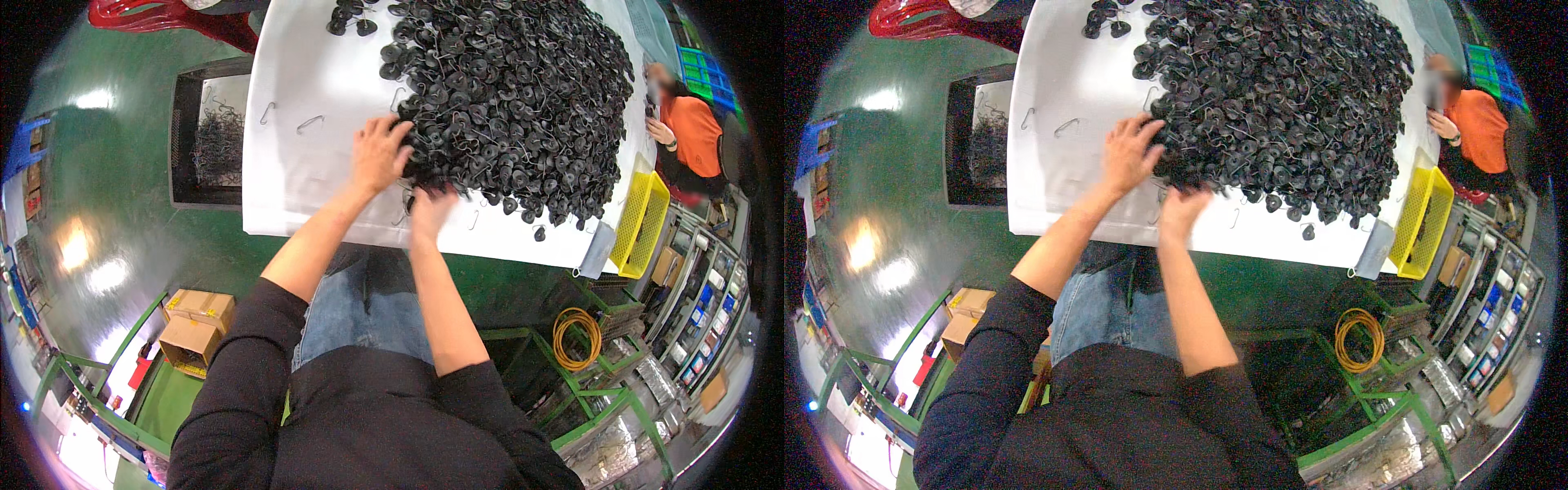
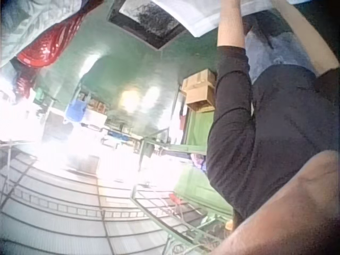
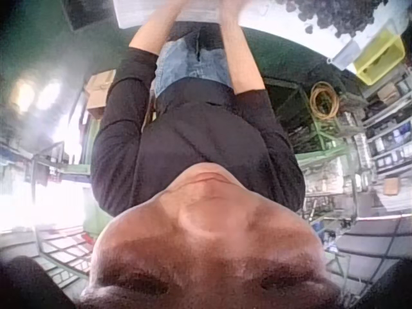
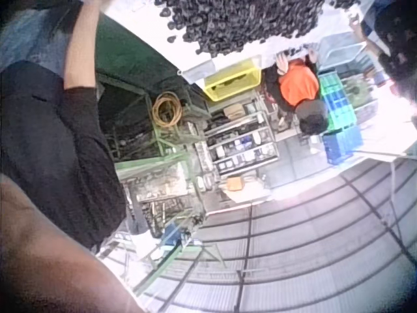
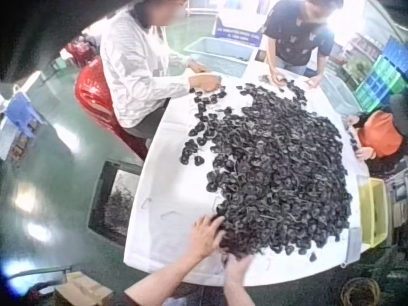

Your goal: The person sorts small black plastic components and metal hooks on a white table, separating them into piles. The person moves a black tray aside to access the components and continues sorting by hand.

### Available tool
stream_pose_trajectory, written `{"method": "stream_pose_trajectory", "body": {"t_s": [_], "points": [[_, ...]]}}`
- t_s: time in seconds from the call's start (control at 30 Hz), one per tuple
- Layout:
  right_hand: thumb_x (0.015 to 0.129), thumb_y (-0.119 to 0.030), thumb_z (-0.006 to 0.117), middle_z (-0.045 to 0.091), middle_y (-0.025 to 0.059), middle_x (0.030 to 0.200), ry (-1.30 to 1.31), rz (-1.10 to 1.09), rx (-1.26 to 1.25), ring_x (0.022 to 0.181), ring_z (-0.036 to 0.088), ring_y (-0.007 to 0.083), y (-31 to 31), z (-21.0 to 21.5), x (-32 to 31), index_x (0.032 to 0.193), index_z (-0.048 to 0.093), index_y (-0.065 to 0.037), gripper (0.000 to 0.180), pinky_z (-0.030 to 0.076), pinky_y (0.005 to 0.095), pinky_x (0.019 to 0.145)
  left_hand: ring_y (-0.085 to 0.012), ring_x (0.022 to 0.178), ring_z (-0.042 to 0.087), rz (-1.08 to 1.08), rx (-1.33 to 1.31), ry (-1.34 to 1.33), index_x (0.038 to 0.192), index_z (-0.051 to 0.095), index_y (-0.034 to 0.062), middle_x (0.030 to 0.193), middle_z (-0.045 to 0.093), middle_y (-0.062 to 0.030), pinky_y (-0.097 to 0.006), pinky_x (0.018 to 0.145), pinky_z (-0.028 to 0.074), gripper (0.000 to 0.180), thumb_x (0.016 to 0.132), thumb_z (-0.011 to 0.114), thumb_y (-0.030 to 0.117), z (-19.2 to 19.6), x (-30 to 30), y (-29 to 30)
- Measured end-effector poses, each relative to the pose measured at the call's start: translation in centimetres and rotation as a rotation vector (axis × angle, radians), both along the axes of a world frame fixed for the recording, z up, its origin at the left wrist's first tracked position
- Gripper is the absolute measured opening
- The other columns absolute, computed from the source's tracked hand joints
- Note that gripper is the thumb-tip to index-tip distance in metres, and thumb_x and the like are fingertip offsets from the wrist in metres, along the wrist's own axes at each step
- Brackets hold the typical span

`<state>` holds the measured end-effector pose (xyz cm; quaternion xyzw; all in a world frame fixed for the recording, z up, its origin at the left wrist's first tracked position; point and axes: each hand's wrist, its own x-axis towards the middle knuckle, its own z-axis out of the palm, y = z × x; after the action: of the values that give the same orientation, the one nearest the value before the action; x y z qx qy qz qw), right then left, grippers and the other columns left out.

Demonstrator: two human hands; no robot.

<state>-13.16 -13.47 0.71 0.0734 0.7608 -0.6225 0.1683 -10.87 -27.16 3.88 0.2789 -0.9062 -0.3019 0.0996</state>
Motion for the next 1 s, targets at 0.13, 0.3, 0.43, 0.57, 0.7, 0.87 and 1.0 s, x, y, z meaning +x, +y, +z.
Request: {"method": "stream_pose_trajectory", "body": {"t_s": [0.13,0.3,0.43,0.57,0.7,0.87,1.0], "points": [[0.074,0.0,0.065,0.049,0.016,0.118,-0.005,0.275,-0.102,0.106,0.052,0.0221,-7.8,0.5,0.7,0.127,0.031,0.003,0.063,0.043,0.0333,0.093,-0.0314,0.101,0.055,0.188,0.013,0.204,0.105,0.065,0.0125,0.107,0.061,-0.011,-0.04,0.089,0.044,0.027,0.079,0.059,0.008,-1.5,1.2,-4.9],[0.076,-0.007,0.062,0.052,0.0167,0.12,0.115,0.584,0.022,0.112,0.052,0.024,-11.6,3.0,1.8,0.119,0.054,-0.002,0.044,0.042,0.033,0.095,-0.0313,0.097,0.057,0.297,0.189,0.194,0.104,0.065,0.0111,0.105,0.061,-0.0126,-0.039,0.083,0.046,0.025,0.081,0.055,0.005,-0.6,4.7,-8.9],[0.077,-0.012,0.06,0.059,0.0154,0.109,0.191,0.859,0.288,0.107,0.056,0.0223,-7.7,4.5,0.9,0.097,0.067,-0.007,0.022,0.044,0.0317,0.09,-0.0311,0.095,0.057,0.243,0.087,0.142,0.1,0.065,0.0086,0.101,0.061,-0.013,-0.039,0.082,0.046,0.027,0.077,0.055,0.0,0.3,7.1,-8.8],[0.079,-0.007,0.059,0.065,0.0109,0.085,0.261,0.833,0.36,0.077,0.063,0.0213,-5.6,5.4,-2.9,0.09,0.068,-0.006,0.015,0.049,0.0306,0.072,-0.0315,0.094,0.057,0.294,0.161,0.054,0.097,0.064,0.0055,0.099,0.061,-0.0133,-0.039,0.083,0.046,0.028,0.073,0.053,-0.004,1.0,9.1,-8.1],[0.08,-0.007,0.06,0.061,0.0097,0.083,0.645,0.822,0.385,0.074,0.061,0.0244,-9.6,5.7,-7.0,0.089,0.065,-0.006,0.01,0.048,0.0342,0.068,-0.0319,0.095,0.054,0.381,0.185,0.2,0.097,0.063,0.0061,0.097,0.061,-0.0127,-0.039,0.084,0.044,0.029,0.072,0.053,-0.004,1.3,9.3,-7.8],[0.079,-0.009,0.06,0.059,0.0071,0.091,0.828,1.024,0.574,0.086,0.06,0.0265,-15.4,5.2,-8.4,0.092,0.064,-0.011,0.013,0.049,0.0376,0.073,-0.0303,0.098,0.053,0.346,-0.067,0.242,0.098,0.063,0.0081,0.099,0.06,-0.0112,-0.038,0.088,0.042,0.025,0.074,0.057,0.001,1.0,6.8,-8.9],[0.082,-0.012,0.053,0.059,0.0056,0.095,1.083,1.233,0.712,0.094,0.06,0.0235,-17.5,4.6,-8.0,0.092,0.064,-0.014,0.015,0.05,0.0394,0.075,-0.0293,0.102,0.052,0.289,-0.08,0.164,0.103,0.062,0.0101,0.108,0.059,-0.0096,-0.038,0.09,0.042,0.031,0.074,0.056,0.0,0.4,4.3,-10.2]]}}
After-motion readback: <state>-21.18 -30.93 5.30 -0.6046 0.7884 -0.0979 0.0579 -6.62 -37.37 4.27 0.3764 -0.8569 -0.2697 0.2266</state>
